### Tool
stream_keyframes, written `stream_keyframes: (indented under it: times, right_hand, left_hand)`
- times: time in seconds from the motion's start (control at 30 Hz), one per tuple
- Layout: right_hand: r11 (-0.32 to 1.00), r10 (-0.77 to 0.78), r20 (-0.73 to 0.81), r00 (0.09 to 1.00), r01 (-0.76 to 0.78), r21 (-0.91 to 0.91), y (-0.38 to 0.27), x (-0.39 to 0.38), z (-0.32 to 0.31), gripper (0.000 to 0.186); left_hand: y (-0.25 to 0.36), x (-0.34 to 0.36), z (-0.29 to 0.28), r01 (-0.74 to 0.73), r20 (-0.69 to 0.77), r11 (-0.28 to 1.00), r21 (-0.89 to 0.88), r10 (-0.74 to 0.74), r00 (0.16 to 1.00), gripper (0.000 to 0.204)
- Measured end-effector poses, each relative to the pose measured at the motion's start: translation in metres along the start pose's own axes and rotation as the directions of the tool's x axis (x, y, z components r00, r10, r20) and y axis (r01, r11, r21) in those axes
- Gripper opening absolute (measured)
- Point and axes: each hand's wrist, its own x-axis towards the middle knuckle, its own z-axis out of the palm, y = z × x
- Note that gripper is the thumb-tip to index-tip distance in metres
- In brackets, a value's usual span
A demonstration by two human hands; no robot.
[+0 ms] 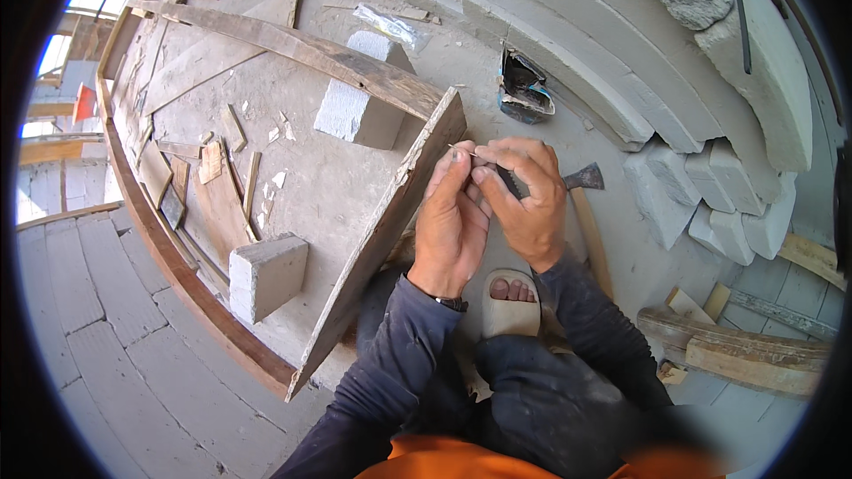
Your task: The person constructs a wooden frame by positioning pieces of wood and driving nails into them using a hatchet.
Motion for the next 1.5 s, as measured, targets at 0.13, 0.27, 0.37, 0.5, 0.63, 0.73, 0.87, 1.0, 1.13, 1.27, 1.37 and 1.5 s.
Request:
stream_keyframes:
  times: [0.13, 0.27, 0.37, 0.5, 0.63, 0.73, 0.87, 1.0, 1.13, 1.27, 1.37, 1.5]
  right_hand:
    - [0.969, 0.243, 0.036, 0.969, -0.241, -0.053, 0.026, -0.028, -0.031, 0.024]
    - [0.849, 0.476, -0.029, 0.879, -0.468, -0.243, 0.083, -0.092, -0.079, 0.024]
    - [0.752, 0.543, -0.077, 0.836, -0.525, -0.398, 0.101, -0.126, -0.1, 0.032]
    - [0.671, 0.556, -0.078, 0.828, -0.502, -0.546, 0.115, -0.149, -0.11, 0.049]
    - [0.604, 0.601, -0.086, 0.795, -0.522, -0.603, 0.13, -0.163, -0.109, 0.063]
    - [0.584, 0.614, -0.089, 0.784, -0.528, -0.617, 0.137, -0.17, -0.108, 0.067]
    - [0.554, 0.673, -0.074, 0.736, -0.568, -0.608, 0.142, -0.174, -0.108, 0.063]
    - [0.536, 0.747, -0.019, 0.665, -0.618, -0.576, 0.147, -0.164, -0.112, 0.054]
    - [0.565, 0.778, 0.02, 0.628, -0.685, -0.46, 0.125, -0.151, -0.116, 0.047]
    - [0.726, 0.685, 0.034, 0.727, -0.686, 0.038, 0.052, -0.121, -0.086, 0.05]
    - [0.614, 0.68, 0.202, 0.705, -0.698, 0.368, 0.009, -0.097, -0.043, 0.057]
    - [0.666, 0.606, 0.258, 0.753, -0.657, 0.352, 0.008, -0.102, -0.002, 0.063]
  left_hand:
    - [0.009, 0.016, 0.0, -0.039, 0.031, 0.999, -0.009, 0.04, 0.999, 0.019]
    - [0.007, 0.022, 0.005, -0.084, 0.036, 0.996, -0.036, 0.085, 0.996, 0.018]
    - [0.007, 0.021, 0.004, -0.054, 0.034, 0.997, -0.051, 0.056, 0.998, 0.018]
    - [0.009, 0.024, 0.005, -0.068, 0.011, 0.995, -0.074, 0.069, 0.998, 0.018]
    - [0.007, 0.024, 0.006, -0.062, 0.012, 0.991, -0.122, 0.064, 0.998, 0.017]
    - [0.008, 0.022, 0.005, -0.051, 0.01, 0.99, -0.128, 0.053, 0.999, 0.016]
    - [0.01, 0.023, 0.001, -0.051, 0.023, 0.994, -0.096, 0.054, 0.998, 0.015]
    - [0.011, 0.024, -0.002, -0.029, 0.013, 0.997, -0.069, 0.03, 0.999, 0.015]
    - [0.012, 0.024, -0.002, -0.031, 0.021, 0.999, -0.033, 0.032, 0.999, 0.016]
    - [0.016, 0.024, -0.005, -0.049, 0.026, 0.999, 0.003, 0.049, 0.998, 0.019]
    - [0.016, 0.027, -0.004, -0.041, -0.01, 0.998, 0.04, 0.042, 0.999, 0.021]
    - [0.017, 0.028, -0.005, -0.009, -0.042, 0.999, 0.043, 0.011, 0.999, 0.023]
